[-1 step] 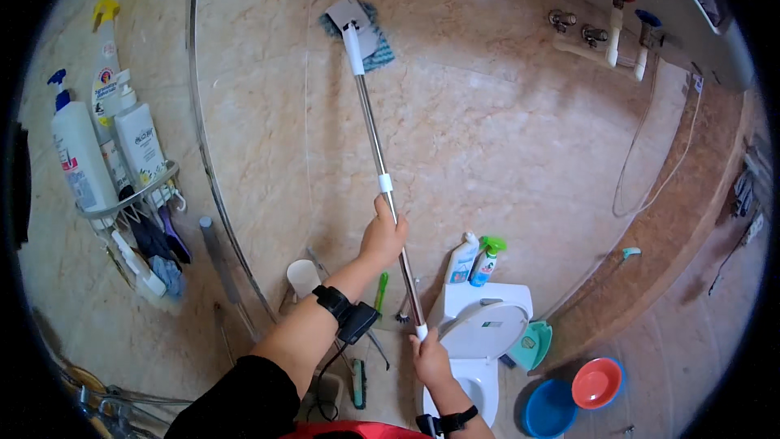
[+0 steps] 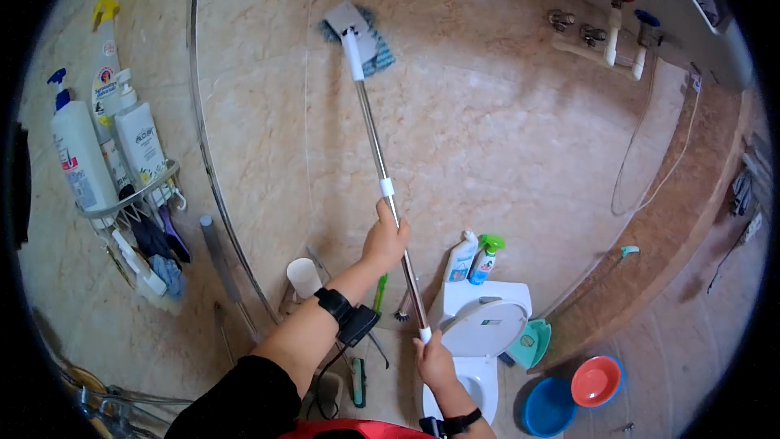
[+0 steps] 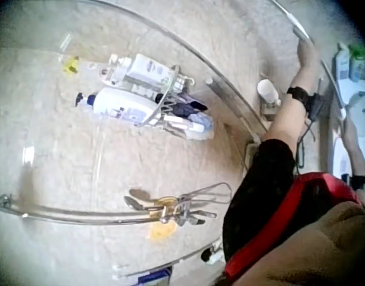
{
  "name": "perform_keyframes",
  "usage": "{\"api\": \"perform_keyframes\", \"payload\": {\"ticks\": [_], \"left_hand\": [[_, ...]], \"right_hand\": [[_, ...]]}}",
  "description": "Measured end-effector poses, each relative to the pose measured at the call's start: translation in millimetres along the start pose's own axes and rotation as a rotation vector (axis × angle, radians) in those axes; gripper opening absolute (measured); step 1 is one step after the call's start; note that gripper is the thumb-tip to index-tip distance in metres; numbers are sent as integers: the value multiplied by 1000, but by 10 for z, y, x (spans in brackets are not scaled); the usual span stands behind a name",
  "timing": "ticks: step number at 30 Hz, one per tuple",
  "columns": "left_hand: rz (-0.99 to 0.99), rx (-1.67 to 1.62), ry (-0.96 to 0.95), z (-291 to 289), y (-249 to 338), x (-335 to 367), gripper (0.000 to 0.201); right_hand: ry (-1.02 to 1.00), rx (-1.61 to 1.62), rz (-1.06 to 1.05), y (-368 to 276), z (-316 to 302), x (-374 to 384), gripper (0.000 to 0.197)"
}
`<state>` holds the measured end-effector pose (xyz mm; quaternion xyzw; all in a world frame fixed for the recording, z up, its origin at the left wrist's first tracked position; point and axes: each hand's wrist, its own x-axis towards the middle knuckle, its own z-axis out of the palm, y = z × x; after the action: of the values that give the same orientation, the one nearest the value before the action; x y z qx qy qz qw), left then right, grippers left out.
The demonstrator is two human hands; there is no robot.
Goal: The person cleans the bathroom wall with a mop, then wipes the pipe and valves under the water heater with a cloth and a rag.
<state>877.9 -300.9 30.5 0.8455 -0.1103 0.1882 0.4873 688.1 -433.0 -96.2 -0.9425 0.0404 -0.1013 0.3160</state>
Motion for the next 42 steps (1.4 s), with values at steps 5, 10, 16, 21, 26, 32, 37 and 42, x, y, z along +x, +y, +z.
{"api": "perform_keyframes", "payload": {"ticks": [5, 10, 16, 21, 26, 32, 37, 42], "left_hand": [[-59, -287, -90, 278, -63, -588, 44], [21, -650, -127, 258, 285, -844, 44], [176, -814, -84, -121, 986, -895, 45], [339, -861, -38, -437, 1470, -753, 51], [470, -917, -64, -719, 1936, -666, 55], [706, -1069, -94, -1087, 2494, -637, 49], [923, -1276, -189, -1435, 3023, -613, 46], [1141, -1412, -246, -1704, 3535, -550, 46]], "right_hand": [[-12, -172, 71, 185, -362, -729, 27], [244, -133, -26, 327, -649, -1180, 33], [330, -132, -62, 91, -1159, -1364, 39], [294, 137, 1, -532, -1578, -1461, 40], [203, 515, 35, -677, -1871, -1615, 24], [232, 553, -131, -935, -2278, -1836, 45], [550, 347, -225, -1491, -2534, -2068, 44], [722, 150, -324, -1891, -2680, -2259, 48]]}}
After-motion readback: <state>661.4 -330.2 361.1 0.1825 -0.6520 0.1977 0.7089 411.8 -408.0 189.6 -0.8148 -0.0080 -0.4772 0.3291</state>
